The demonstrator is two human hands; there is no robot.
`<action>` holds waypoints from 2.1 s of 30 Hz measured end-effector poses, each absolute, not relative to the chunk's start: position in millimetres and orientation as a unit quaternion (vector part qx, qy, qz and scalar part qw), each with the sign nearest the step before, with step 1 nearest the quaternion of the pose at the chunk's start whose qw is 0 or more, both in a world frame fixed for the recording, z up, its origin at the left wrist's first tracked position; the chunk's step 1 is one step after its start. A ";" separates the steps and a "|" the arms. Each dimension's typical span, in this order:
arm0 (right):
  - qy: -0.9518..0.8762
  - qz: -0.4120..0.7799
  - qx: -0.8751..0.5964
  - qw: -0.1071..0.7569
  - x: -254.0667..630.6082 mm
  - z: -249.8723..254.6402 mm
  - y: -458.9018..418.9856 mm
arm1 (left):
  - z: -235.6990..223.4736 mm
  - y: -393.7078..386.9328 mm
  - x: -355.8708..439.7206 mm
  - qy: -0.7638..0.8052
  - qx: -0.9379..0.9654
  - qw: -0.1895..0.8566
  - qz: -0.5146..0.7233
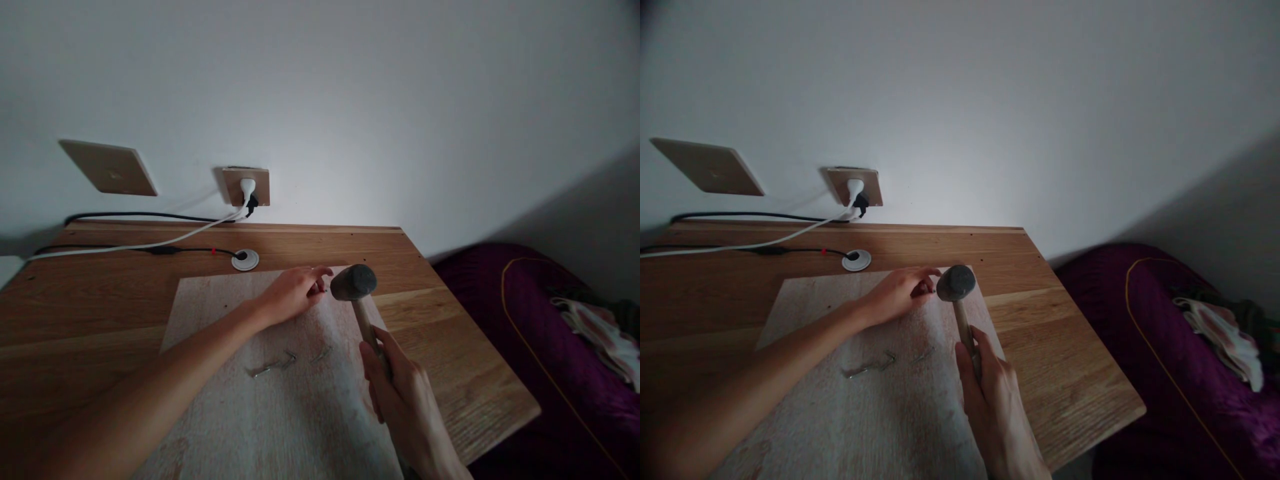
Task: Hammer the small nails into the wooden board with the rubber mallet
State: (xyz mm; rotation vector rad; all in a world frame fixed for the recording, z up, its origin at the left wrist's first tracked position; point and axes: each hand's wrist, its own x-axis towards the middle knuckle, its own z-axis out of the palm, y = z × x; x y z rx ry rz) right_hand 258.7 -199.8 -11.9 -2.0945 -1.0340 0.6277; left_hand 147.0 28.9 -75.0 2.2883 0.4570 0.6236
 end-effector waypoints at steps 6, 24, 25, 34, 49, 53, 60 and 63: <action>-0.434 0.246 -0.802 0.331 263.1 -20.9 -199.5 | -72.1 28.5 144.4 0.173 0.886 0.353 0.246; -0.447 0.245 -0.801 0.314 263.6 -22.8 -197.1 | -71.1 27.2 146.0 0.169 0.884 0.359 0.245; -0.450 0.251 -0.799 0.310 263.5 -22.3 -196.6 | -70.2 26.9 145.9 0.170 0.885 0.358 0.245; -0.444 0.247 -0.800 0.319 265.5 -25.5 -197.1 | -62.0 25.1 145.9 0.183 0.887 0.360 0.223; -0.460 0.236 -0.801 0.303 264.0 -24.9 -194.3 | -66.8 27.0 146.0 0.178 0.877 0.377 0.239; -0.461 0.234 -0.797 0.311 264.4 -25.5 -195.0 | -66.6 27.1 146.1 0.181 0.881 0.371 0.233; -0.457 0.232 -0.801 0.311 264.1 -28.0 -196.0 | -66.8 27.3 146.5 0.176 0.882 0.366 0.240; -0.459 0.238 -0.798 0.310 263.5 -25.3 -195.6 | -69.9 28.7 146.9 0.177 0.882 0.366 0.240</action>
